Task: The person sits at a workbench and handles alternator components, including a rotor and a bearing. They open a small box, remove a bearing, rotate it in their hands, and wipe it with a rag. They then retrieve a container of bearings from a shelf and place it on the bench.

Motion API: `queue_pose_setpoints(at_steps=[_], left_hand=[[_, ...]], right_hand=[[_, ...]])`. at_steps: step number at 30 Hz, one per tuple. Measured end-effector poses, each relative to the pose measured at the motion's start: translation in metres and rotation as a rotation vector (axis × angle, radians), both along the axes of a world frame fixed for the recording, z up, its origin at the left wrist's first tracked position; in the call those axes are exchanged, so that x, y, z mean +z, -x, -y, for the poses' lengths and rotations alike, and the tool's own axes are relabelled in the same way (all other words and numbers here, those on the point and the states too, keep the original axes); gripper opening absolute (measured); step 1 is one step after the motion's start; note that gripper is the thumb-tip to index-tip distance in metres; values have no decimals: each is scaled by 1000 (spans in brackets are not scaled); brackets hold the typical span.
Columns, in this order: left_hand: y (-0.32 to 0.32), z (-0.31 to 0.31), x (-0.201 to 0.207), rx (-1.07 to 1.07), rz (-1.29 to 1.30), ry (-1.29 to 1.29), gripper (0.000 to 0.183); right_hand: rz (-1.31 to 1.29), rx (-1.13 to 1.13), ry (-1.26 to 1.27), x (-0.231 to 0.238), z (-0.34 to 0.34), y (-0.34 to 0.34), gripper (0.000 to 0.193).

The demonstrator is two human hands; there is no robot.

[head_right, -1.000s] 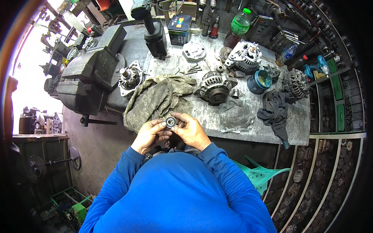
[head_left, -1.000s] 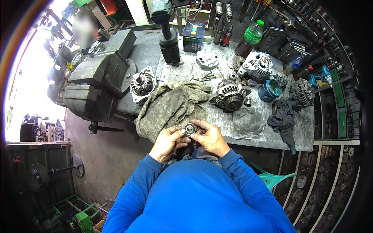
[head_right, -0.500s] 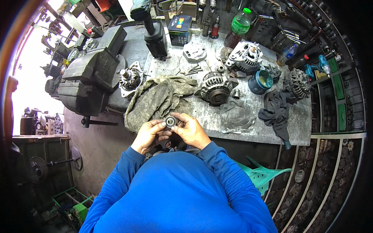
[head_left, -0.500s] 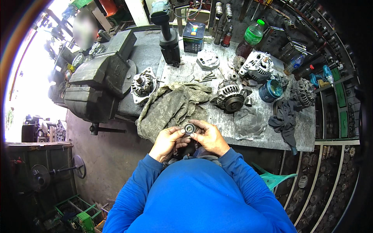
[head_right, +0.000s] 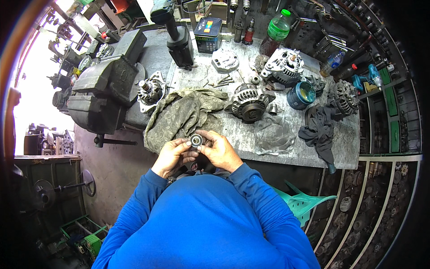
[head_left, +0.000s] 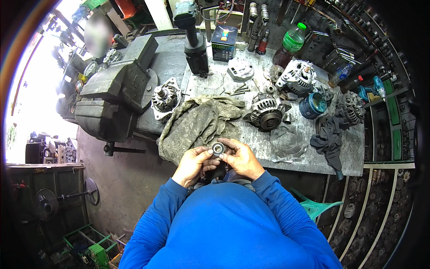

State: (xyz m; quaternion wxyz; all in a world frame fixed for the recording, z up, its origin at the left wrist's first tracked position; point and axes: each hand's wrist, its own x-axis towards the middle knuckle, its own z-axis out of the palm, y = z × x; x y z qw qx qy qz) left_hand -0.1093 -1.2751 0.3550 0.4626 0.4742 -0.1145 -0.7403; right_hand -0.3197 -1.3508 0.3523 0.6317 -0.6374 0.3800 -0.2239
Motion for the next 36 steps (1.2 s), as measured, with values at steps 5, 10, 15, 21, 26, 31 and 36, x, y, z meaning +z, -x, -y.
queue_pose_setpoints(at_steps=[5, 10, 15, 21, 26, 31, 36], left_hand=[[1, 1, 0, 2, -7, -15, 23], [1, 2, 2, 8, 3, -16, 22], [2, 2, 2, 15, 2, -13, 22], [3, 2, 0, 18, 15, -3, 24], [2, 1, -3, 10, 16, -6, 28], [2, 1, -7, 18, 10, -4, 27], [-1, 2, -5, -2, -67, -12, 26]], right_hand=[[14, -1, 13, -4, 1, 1, 53], [10, 22, 3, -8, 3, 2, 53], [43, 19, -12, -9, 3, 1, 53], [-52, 63, 13, -5, 4, 4, 53], [12, 42, -36, -7, 4, 3, 54], [21, 40, -53, -12, 2, 4, 54], [118, 18, -135, -11, 3, 3, 54]])
